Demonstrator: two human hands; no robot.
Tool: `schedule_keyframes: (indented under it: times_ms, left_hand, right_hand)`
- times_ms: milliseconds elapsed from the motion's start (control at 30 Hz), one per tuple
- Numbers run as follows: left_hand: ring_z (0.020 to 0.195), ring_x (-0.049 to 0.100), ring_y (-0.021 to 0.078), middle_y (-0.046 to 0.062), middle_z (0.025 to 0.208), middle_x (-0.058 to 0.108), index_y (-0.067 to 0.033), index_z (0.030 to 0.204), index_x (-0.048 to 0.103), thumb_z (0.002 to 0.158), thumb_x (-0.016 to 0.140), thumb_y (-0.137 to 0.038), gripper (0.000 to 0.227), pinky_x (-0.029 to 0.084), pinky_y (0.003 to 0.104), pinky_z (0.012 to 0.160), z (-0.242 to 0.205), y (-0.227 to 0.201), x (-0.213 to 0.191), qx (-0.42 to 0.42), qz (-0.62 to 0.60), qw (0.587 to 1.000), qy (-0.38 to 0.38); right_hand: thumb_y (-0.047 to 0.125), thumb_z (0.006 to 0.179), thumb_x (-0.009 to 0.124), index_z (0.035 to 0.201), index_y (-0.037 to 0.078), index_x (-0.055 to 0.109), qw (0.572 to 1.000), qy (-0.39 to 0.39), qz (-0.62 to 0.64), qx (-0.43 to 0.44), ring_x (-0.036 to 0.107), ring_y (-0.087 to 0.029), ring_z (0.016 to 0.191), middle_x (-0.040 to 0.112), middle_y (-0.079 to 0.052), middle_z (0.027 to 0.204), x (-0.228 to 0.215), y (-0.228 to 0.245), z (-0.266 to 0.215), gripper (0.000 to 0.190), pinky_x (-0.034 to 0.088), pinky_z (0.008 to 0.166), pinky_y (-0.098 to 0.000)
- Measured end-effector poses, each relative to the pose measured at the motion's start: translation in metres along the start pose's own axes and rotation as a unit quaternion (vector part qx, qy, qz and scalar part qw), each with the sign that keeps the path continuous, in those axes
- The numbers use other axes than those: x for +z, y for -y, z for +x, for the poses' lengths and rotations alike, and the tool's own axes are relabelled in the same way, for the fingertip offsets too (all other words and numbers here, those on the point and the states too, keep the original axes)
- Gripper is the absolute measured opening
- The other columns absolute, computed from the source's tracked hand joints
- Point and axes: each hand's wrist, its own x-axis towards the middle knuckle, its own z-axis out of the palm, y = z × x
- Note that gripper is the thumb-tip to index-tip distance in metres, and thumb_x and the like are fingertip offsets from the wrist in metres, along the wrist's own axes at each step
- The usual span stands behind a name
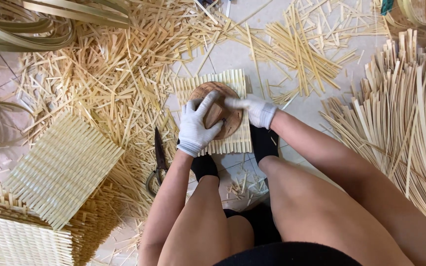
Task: Trimming and assembling bamboo strips onto circular frames to create baskets.
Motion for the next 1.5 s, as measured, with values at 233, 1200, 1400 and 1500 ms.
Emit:
schedule_keyframes:
  times_ms: [233, 1200, 1400, 1500]
  left_hand:
    - [0.114, 0.061, 0.0281, 0.016, 0.128, 0.062, -0.0084, 0.152, 0.046, 0.088, 0.079, -0.027, 0.074, 0.051, 0.039, 0.103, -0.01, 0.029, -0.025, 0.003, -0.204, 0.979, -0.009]
    - [0.079, 0.068, 0.0111, 0.009, 0.1, 0.075, 0.0012, 0.126, 0.068, 0.099, 0.062, -0.004, 0.028, 0.056, 0.025, 0.068, -0.057, 0.063, -0.076, -0.222, -0.407, 0.82, -0.335]
    - [0.092, 0.072, 0.0152, 0.011, 0.111, 0.076, -0.0032, 0.127, 0.069, 0.102, 0.063, -0.007, 0.026, 0.061, 0.028, 0.082, -0.048, 0.062, -0.057, -0.17, -0.231, 0.894, -0.345]
    - [0.096, 0.074, 0.0192, 0.008, 0.115, 0.077, -0.0106, 0.123, 0.073, 0.1, 0.063, -0.006, 0.025, 0.062, 0.033, 0.084, -0.037, 0.031, -0.043, -0.093, -0.018, 0.969, -0.23]
  right_hand:
    - [0.022, 0.08, 0.084, 0.12, -0.008, 0.07, 0.969, -0.057, -0.241, 0.013, 0.071, -0.022, 0.103, 0.076, -0.015, 0.113, -0.011, -0.001, 0.015, 0.052, 0.055, 0.089, -0.0345]
    - [0.019, 0.094, 0.074, 0.129, 0.014, 0.069, 0.728, 0.095, -0.547, -0.403, 0.071, -0.018, 0.112, 0.073, -0.005, 0.123, 0.093, 0.062, -0.092, 0.035, 0.057, 0.098, -0.0349]
    - [0.022, 0.09, 0.057, 0.133, 0.034, 0.067, 0.153, 0.168, -0.766, -0.602, 0.061, -0.02, 0.12, 0.067, 0.005, 0.132, 0.067, 0.058, -0.036, 0.046, 0.043, 0.111, -0.0461]
    - [0.024, 0.092, 0.054, 0.131, 0.032, 0.064, 0.099, 0.218, -0.772, -0.588, 0.06, -0.02, 0.123, 0.063, 0.005, 0.138, 0.031, 0.055, -0.015, 0.041, 0.04, 0.111, -0.0466]
